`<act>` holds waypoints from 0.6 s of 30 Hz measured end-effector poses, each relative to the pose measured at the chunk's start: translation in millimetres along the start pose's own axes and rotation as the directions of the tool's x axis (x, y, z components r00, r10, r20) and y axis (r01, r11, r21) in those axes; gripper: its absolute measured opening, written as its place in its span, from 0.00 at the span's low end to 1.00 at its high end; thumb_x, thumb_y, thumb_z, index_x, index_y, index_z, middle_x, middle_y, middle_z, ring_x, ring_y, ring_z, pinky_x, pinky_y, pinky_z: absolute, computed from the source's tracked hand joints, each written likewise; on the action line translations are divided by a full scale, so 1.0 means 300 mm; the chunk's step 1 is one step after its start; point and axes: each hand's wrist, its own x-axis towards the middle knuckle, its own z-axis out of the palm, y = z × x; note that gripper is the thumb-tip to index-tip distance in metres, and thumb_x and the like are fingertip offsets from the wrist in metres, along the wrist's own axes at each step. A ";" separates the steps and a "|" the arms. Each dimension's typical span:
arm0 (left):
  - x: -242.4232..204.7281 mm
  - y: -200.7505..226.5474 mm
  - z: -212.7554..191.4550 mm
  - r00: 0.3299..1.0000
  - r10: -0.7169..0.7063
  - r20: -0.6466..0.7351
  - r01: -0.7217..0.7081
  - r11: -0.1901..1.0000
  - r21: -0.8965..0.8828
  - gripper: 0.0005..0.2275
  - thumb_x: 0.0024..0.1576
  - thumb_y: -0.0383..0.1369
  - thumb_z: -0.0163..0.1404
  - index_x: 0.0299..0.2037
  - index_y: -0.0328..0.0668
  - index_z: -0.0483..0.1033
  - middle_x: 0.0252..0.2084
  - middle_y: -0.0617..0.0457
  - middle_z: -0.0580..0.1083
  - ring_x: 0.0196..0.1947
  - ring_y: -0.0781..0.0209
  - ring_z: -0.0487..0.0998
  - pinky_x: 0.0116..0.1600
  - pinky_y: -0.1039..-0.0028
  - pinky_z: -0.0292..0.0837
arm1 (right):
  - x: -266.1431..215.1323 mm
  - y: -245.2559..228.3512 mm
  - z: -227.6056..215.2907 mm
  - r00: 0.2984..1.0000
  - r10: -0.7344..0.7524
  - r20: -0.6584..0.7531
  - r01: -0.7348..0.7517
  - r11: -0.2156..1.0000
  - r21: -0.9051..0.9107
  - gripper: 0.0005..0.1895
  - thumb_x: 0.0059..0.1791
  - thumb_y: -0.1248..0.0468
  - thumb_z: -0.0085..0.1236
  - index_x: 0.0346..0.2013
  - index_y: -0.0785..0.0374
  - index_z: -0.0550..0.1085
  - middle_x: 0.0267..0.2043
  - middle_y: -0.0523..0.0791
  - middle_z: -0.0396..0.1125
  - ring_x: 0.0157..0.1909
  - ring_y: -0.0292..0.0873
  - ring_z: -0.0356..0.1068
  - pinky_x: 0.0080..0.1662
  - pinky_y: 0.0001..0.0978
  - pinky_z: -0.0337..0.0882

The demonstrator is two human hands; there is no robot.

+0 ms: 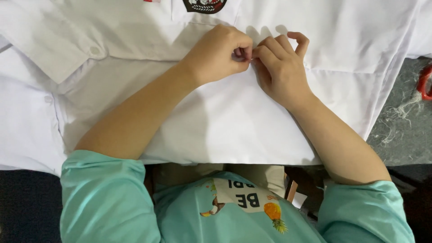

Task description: Smoothing, inspecting, and folding white shirts on a work table

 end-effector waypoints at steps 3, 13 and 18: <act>0.005 0.011 -0.011 0.999 -0.035 0.015 0.036 0.998 -0.051 0.06 0.48 0.22 0.57 0.27 0.47 0.77 0.25 0.61 0.76 0.27 0.68 0.75 0.35 0.77 0.69 | -0.003 0.008 0.002 1.000 0.011 -0.011 -0.011 0.999 -0.031 0.13 0.51 0.81 0.56 0.41 0.61 0.74 0.38 0.40 0.63 0.40 0.46 0.61 0.61 0.48 0.50; 0.005 0.029 -0.038 0.994 -0.101 0.042 0.107 0.975 -0.194 0.07 0.51 0.21 0.57 0.30 0.45 0.74 0.25 0.59 0.74 0.27 0.69 0.73 0.34 0.79 0.66 | 0.001 0.003 -0.006 0.997 -0.036 -0.062 0.034 0.999 -0.033 0.14 0.49 0.83 0.59 0.41 0.62 0.75 0.39 0.41 0.66 0.41 0.47 0.64 0.61 0.51 0.49; 0.006 0.034 -0.035 0.972 -0.211 0.102 0.226 0.957 -0.179 0.06 0.53 0.25 0.59 0.31 0.48 0.75 0.27 0.59 0.75 0.28 0.70 0.75 0.35 0.79 0.70 | 0.006 0.004 -0.007 1.000 -0.015 0.004 0.015 1.000 0.013 0.12 0.51 0.81 0.54 0.43 0.63 0.72 0.40 0.44 0.64 0.41 0.48 0.63 0.60 0.48 0.51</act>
